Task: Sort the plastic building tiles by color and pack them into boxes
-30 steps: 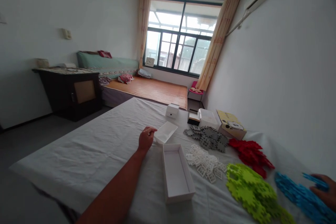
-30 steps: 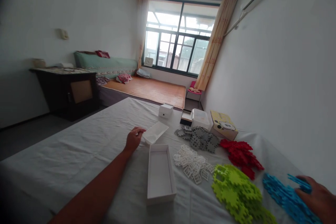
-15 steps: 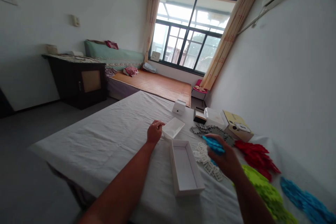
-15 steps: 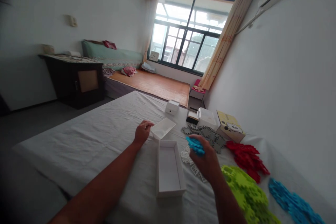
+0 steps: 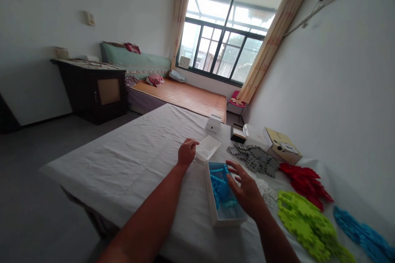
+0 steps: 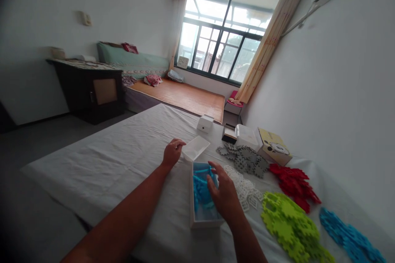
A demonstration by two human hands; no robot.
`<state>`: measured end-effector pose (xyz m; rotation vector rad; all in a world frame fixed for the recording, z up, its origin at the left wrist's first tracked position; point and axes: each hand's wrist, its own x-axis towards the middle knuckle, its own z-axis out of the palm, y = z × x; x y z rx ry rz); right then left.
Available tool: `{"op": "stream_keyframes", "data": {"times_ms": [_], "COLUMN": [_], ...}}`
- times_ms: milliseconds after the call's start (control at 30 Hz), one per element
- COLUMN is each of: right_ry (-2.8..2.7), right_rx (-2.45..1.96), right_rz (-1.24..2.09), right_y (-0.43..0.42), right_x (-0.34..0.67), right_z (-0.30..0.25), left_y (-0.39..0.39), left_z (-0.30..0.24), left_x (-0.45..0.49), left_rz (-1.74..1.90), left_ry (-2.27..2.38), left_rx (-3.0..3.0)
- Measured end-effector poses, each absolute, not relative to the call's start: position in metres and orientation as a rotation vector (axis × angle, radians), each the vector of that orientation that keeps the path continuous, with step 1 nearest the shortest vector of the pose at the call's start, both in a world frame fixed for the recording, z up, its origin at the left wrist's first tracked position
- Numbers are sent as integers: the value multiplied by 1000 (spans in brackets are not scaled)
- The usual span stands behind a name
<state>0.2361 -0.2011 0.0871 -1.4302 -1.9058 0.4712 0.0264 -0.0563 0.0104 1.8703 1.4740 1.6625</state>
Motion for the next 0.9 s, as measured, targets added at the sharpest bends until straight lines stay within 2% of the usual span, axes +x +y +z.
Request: {"op": "stream_keyframes", "data": {"times_ms": [167, 333, 533, 633, 767, 900], "right_ry": [-1921, -1862, -1644, -1476, -1366, -1350], "right_rx": [-1431, -1556, -1851, -2138, -2542, -2693], "right_rz": [467, 141, -344, -561, -425, -199], "right_y": [-216, -234, -245, -256, -263, -246], "right_x": [262, 321, 481, 579, 666, 692], "right_z": [88, 85, 58, 39, 19, 6], "left_y": [-54, -52, -41, -37, -34, -33], "left_z": [11, 10, 8, 7, 5, 4], "left_x": [26, 24, 20, 18, 15, 12], "left_rz": [1666, 1654, 1649, 1637, 1627, 1605], "left_ry": [1490, 1467, 1503, 1540, 1579, 1635], "left_rx": [1897, 1983, 2069, 2115, 2145, 2168]}}
